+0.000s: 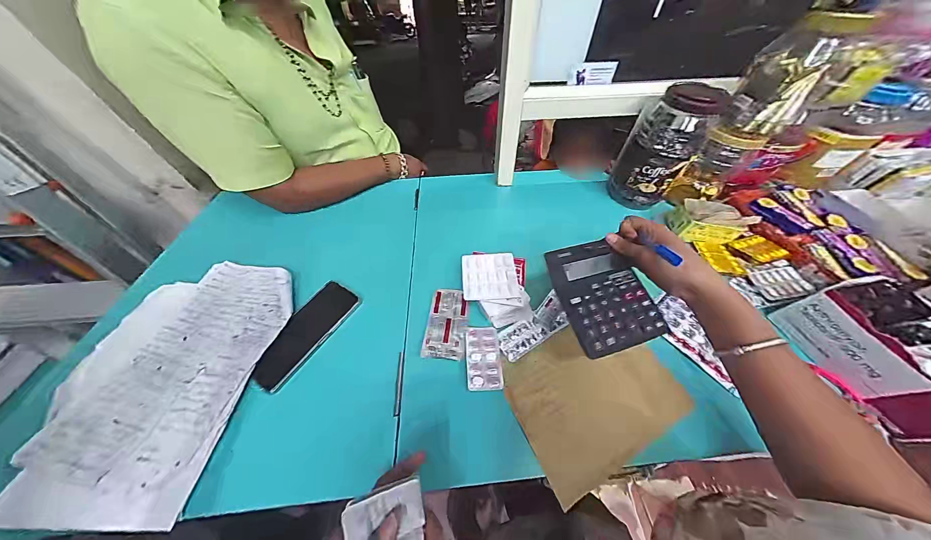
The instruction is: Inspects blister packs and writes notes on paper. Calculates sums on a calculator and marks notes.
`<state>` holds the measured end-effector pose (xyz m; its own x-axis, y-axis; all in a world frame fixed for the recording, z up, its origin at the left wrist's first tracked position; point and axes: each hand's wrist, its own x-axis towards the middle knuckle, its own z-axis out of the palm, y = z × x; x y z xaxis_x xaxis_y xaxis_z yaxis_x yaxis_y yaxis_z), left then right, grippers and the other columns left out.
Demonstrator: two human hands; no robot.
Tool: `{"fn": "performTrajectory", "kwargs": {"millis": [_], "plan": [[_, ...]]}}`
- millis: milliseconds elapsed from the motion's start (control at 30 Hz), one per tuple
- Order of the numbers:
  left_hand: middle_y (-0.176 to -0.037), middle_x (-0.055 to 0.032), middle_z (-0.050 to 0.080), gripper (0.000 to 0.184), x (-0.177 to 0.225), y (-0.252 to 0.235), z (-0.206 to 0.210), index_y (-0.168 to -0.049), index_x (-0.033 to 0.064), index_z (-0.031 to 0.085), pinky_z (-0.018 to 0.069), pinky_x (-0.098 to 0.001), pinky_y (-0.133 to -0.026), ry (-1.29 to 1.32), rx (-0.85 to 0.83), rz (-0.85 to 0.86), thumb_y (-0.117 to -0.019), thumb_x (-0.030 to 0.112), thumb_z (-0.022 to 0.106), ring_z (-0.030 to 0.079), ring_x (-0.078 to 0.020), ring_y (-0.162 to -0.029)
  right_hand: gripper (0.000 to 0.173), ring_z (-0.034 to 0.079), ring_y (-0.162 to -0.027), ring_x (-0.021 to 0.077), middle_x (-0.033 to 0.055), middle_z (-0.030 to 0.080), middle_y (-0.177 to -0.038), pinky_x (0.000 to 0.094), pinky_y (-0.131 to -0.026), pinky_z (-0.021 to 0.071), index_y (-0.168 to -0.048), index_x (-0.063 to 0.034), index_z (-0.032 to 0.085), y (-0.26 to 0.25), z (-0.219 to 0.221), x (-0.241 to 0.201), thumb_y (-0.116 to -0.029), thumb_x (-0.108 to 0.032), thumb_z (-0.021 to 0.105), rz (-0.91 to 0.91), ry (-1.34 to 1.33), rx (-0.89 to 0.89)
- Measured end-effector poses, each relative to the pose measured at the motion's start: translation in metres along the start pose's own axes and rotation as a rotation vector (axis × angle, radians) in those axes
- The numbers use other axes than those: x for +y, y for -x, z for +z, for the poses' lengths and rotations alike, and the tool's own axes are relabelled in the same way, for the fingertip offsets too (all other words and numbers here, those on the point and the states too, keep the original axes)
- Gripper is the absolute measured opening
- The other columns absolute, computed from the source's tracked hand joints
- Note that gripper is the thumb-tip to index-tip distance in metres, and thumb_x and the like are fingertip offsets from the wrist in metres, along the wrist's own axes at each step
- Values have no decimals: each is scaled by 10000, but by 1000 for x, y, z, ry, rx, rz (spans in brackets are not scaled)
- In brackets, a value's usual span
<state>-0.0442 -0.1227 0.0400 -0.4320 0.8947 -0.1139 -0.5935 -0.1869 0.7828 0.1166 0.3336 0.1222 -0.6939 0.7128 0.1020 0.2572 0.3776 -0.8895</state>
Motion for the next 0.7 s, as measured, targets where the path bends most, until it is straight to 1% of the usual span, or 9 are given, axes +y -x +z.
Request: {"fn": "performTrajectory", "kwargs": {"millis": [67, 133, 267, 367, 433, 467, 533, 600, 700], "plan": [[-1039, -77, 764, 431, -9, -22, 10, -1425, 124, 580, 633, -341, -809, 13, -133, -24, -1050, 336, 551, 748, -169, -874, 177, 500, -656, 99, 33, 489, -769, 283, -623, 465, -923, -64, 466, -11, -31, 36, -1032, -112, 598, 106, 71, 79], [-1014, -74, 762, 428, -18, -41, 31, -1414, 103, 569, 630, -347, -804, 10, -181, -47, -1051, 328, 551, 745, -175, -870, 141, 548, -738, 141, 82, 528, -859, 341, -690, 510, -984, -10, 503, -25, -47, 66, -1019, -90, 615, 152, 103, 106], [-998, -67, 763, 391, -39, -66, 79, -1395, 76, 564, 629, -351, -814, 33, -181, -78, -1070, 286, 507, 746, -177, -868, 177, 499, -705, 104, 46, 490, -825, 284, -657, 461, -919, -34, 476, -61, -46, 100, -1023, -93, 606, 133, 28, 83], [-983, -48, 772, 363, -55, -79, 112, -1385, 77, 558, 625, -343, -826, 25, -135, -103, -1083, 229, 428, 750, -162, -865, 252, 468, -682, 123, 52, 471, -777, 302, -651, 429, -874, -27, 455, -71, -45, 102, -1004, -117, 651, 119, 107, 81], [-969, -52, 771, 359, -62, -86, 126, -1378, 60, 546, 625, -350, -824, 36, -88, -126, -1080, 195, 398, 750, -171, -861, 261, 549, -717, 219, 137, 569, -778, 420, -689, 455, -902, 47, 543, -61, -55, 89, -994, -154, 682, 27, 329, 122], [-960, -59, 770, 356, -65, -89, 131, -1367, 47, 544, 627, -358, -826, 57, -55, -144, -1081, 181, 379, 752, -181, -862, 244, 581, -729, 263, 164, 594, -774, 466, -693, 463, -894, 67, 564, -49, -59, 83, -992, -129, 670, -53, 411, 140], [-933, -80, 768, 375, -72, -94, 140, -1331, 23, 540, 633, -363, -811, 114, 31, -202, -1086, 172, 298, 758, -200, -843, 190, 629, -757, 300, 169, 637, -775, 487, -698, 477, -858, 47, 576, -17, -62, 80, -984, -90, 615, -176, 491, 122], [-918, -102, 765, 414, -74, -104, 149, -1303, 18, 537, 639, -355, -789, 170, 120, -255, -1097, 197, 227, 760, -207, -813, 157, 629, -770, 317, 167, 634, -771, 481, -702, 471, -842, 41, 593, 7, -58, 83, -953, -69, 583, -231, 526, 84], [-925, -122, 756, 454, -74, -122, 155, -1319, 16, 525, 642, -357, -783, 241, 153, -288, -1101, 243, 199, 761, -223, -814, 102, 632, -836, 366, 175, 623, -783, 508, -761, 488, -853, 47, 637, 18, -50, 91, -916, -16, 588, -300, 590, 46]]}}
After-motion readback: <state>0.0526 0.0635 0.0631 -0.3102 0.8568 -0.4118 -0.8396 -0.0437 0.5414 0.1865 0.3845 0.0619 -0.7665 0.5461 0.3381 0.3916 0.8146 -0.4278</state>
